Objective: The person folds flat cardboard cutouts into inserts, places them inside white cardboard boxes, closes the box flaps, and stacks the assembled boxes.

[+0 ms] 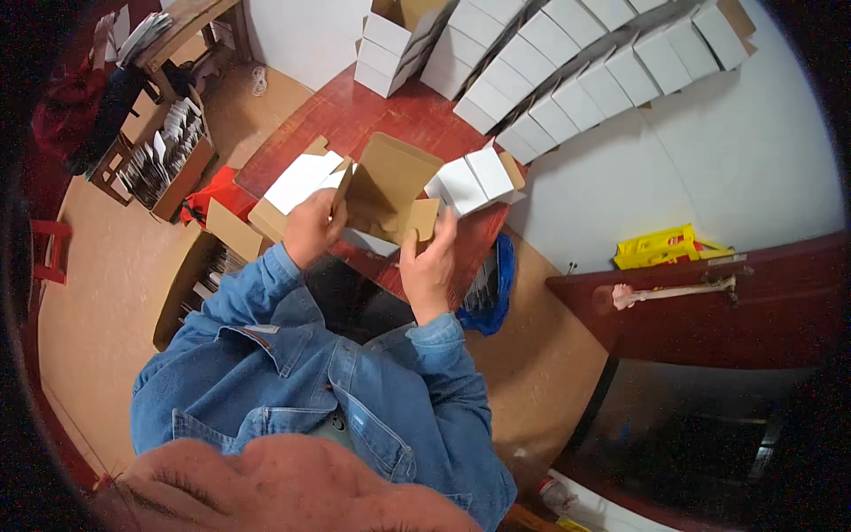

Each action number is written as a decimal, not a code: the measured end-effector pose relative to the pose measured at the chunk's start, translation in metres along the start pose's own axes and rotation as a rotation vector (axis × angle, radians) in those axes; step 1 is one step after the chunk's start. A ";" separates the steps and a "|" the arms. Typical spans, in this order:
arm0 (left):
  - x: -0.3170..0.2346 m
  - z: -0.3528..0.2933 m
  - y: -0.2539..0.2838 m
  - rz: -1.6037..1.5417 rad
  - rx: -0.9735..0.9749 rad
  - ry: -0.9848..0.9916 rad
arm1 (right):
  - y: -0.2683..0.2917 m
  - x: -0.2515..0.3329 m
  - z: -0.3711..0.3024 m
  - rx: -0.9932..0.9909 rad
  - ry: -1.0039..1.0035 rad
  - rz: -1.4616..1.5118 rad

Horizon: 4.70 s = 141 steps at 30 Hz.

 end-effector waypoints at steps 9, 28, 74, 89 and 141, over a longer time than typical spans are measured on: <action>-0.014 0.104 0.053 0.220 -0.280 -0.361 | -0.041 0.059 0.095 -0.055 1.172 -0.749; 0.131 0.334 0.037 -0.175 -0.363 -0.105 | -0.139 0.145 0.373 -0.399 0.847 -0.451; 0.114 0.196 -0.113 -0.380 0.700 0.388 | 0.028 -0.215 0.247 0.307 -0.231 -0.532; 0.079 0.076 -0.139 -0.703 0.508 0.590 | 0.028 -0.138 0.173 0.380 0.185 -0.475; 0.114 0.431 0.041 -0.189 -0.224 0.110 | -0.116 0.183 0.406 -0.282 0.879 -0.788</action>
Point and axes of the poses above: each hand's wrist, its own z-axis towards the middle knuckle, its own y-axis out of the back of the hand, x = y × z, the point moved 2 cm from there along z, towards the middle knuckle, and after that the axes turned 14 degrees about -z, right-handed, at the moved point
